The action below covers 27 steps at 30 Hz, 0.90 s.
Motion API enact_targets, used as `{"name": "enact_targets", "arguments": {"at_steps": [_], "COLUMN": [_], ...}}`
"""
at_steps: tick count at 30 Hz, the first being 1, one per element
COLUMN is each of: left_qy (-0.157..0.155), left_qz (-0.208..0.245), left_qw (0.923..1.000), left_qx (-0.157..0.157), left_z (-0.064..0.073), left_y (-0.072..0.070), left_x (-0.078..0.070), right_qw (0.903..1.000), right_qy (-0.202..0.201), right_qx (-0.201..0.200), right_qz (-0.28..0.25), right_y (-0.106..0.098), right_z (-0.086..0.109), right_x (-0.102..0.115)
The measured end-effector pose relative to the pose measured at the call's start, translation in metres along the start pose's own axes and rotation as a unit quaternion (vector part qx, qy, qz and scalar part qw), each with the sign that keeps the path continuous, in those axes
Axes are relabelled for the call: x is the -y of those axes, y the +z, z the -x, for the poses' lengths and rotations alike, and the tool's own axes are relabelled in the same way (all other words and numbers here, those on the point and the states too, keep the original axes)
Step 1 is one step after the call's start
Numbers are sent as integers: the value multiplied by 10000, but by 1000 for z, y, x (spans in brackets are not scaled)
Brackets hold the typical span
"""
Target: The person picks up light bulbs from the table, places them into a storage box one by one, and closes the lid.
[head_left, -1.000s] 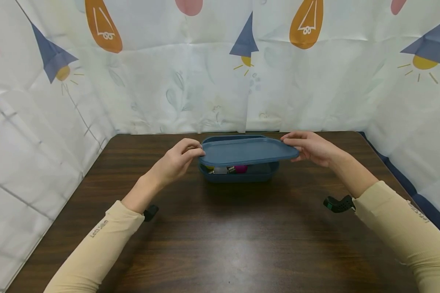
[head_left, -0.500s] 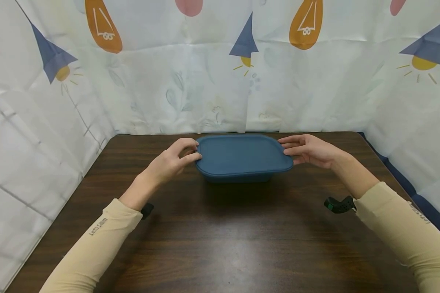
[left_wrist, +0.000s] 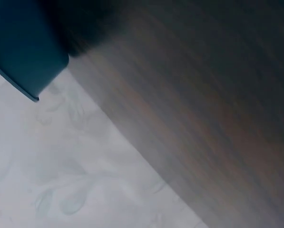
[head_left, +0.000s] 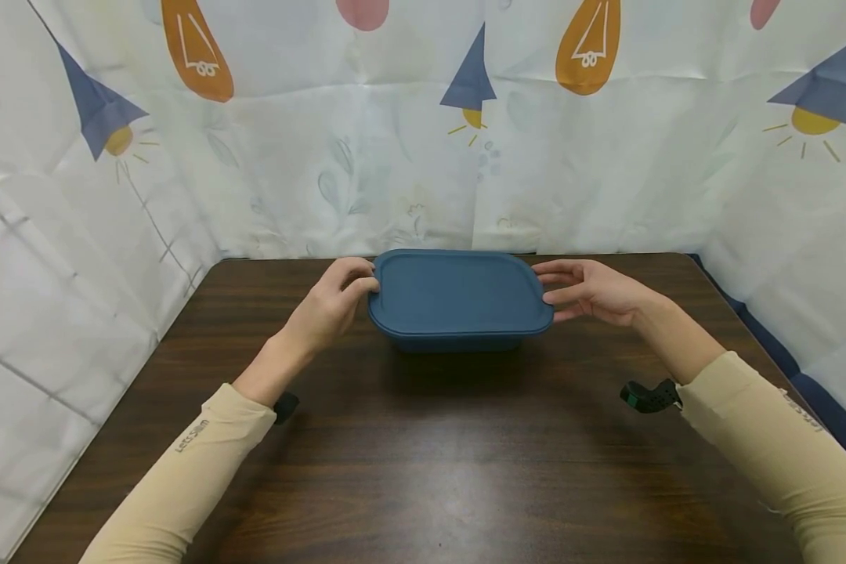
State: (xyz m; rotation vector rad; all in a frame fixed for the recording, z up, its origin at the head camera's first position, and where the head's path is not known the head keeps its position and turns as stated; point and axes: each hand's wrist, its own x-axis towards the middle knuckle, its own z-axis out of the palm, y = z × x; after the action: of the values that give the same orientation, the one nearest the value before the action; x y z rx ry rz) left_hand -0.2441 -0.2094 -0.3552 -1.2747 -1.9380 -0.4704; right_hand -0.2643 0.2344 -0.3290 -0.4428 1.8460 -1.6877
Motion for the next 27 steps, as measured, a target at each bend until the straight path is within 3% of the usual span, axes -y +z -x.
{"name": "enact_targets", "arguments": {"at_steps": [7, 15, 18, 22, 24, 27], "left_qy": [-865, -1912, -2396, -3042, -3286, -3625], "left_qz": [191, 552, 981, 1586, 1814, 2207], "left_qw": [9942, 9727, 9558, 9253, 9121, 8893], "left_qx": [-606, -1191, -1394, -1615, -1648, -1703], "left_z": [-5, -12, -18, -33, -35, -26], "left_y": [6, 6, 5, -2, -3, 6], "left_x": [-3, -11, -19, -36, -38, -27], "right_qw": [10000, 9998, 9998, 9997, 9996, 9995], "right_qy": [-21, -118, -120, -115, -101, -76], "right_qx": [-79, -125, -164, -198, -236, -286], "right_qz": [-3, -70, -85, -126, -132, -130], "right_y": [3, 6, 6, 7, 6, 5], "right_z": [-1, -2, -2, -3, -2, -1], "right_x": [0, 2, 2, 2, 2, 3]}}
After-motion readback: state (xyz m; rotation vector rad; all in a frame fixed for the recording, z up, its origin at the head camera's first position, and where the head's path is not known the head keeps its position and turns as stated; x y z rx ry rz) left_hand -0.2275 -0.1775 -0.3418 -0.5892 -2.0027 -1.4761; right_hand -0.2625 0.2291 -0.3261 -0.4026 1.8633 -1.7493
